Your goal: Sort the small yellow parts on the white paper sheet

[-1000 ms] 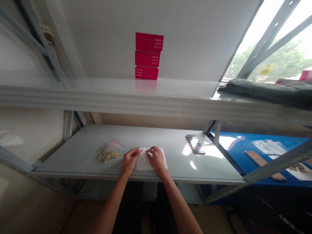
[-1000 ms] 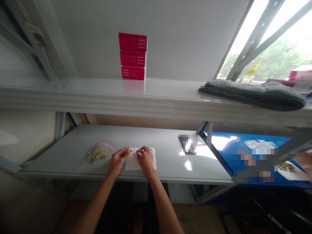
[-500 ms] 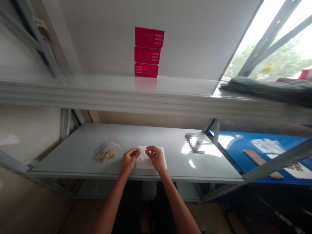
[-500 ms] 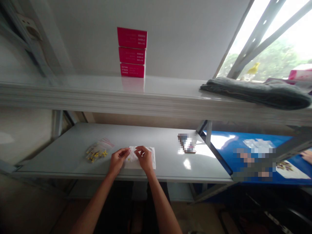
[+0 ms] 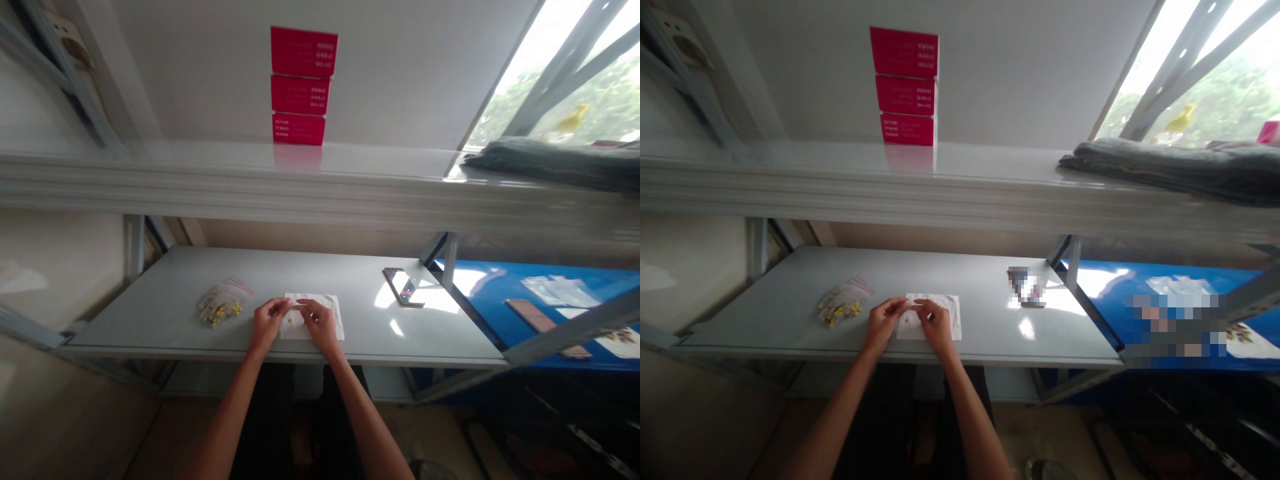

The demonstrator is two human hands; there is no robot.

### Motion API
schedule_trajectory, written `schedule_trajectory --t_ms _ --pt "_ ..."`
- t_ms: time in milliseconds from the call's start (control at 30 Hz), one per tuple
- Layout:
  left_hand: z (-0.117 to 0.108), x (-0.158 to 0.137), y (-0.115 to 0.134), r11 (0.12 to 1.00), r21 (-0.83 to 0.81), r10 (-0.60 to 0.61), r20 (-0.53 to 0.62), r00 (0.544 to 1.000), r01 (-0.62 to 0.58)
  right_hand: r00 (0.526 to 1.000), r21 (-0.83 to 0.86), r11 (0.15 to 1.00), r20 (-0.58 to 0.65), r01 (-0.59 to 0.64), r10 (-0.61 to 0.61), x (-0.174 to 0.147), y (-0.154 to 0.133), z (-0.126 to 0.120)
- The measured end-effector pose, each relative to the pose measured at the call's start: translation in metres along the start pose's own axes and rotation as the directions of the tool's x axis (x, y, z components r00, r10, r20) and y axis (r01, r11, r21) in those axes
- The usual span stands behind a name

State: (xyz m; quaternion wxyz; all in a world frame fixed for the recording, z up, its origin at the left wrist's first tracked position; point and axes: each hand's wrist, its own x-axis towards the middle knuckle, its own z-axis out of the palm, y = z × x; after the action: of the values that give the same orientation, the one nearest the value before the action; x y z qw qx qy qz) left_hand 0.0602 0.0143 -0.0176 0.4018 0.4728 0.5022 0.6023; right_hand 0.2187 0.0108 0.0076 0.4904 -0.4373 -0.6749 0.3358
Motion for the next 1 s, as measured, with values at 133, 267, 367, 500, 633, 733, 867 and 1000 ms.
schedule_trajectory --t_ms 133,267,367,500,633,733,867,1000 --pt "0.000 -0.001 0.002 0.997 -0.070 -0.013 -0.050 0.999 0.009 0.999 -0.038 0.999 0.012 0.032 -0.032 -0.003 -0.006 -0.001" --pt "-0.001 -0.002 0.003 0.991 -0.131 -0.015 -0.061 0.998 0.007 0.998 -0.060 0.997 0.031 0.048 -0.046 -0.007 -0.009 -0.002" --pt "-0.001 -0.002 0.006 0.979 -0.204 -0.026 -0.096 0.995 0.006 0.996 -0.060 0.996 0.045 0.073 -0.070 -0.007 -0.010 -0.003" --pt "-0.002 -0.002 0.010 0.964 -0.266 -0.031 -0.110 0.993 0.000 0.994 -0.047 0.993 0.029 0.109 -0.107 -0.006 -0.005 -0.001" --pt "-0.002 -0.002 0.011 0.972 -0.233 -0.046 -0.062 0.997 0.030 0.997 -0.025 0.997 -0.005 0.077 -0.078 -0.005 -0.001 0.002" --pt "-0.001 -0.003 0.009 0.985 -0.165 -0.058 -0.063 0.996 0.047 0.995 -0.083 0.993 -0.057 0.080 -0.085 -0.006 -0.003 0.001" --pt "-0.001 -0.003 0.008 0.986 -0.157 -0.073 -0.103 0.992 0.056 0.968 -0.271 0.960 -0.219 0.064 -0.126 -0.006 -0.002 0.000" --pt "-0.002 -0.001 0.004 0.987 -0.163 -0.036 -0.156 0.987 0.010 0.969 -0.520 0.852 -0.175 0.060 -0.175 -0.005 0.006 0.005"
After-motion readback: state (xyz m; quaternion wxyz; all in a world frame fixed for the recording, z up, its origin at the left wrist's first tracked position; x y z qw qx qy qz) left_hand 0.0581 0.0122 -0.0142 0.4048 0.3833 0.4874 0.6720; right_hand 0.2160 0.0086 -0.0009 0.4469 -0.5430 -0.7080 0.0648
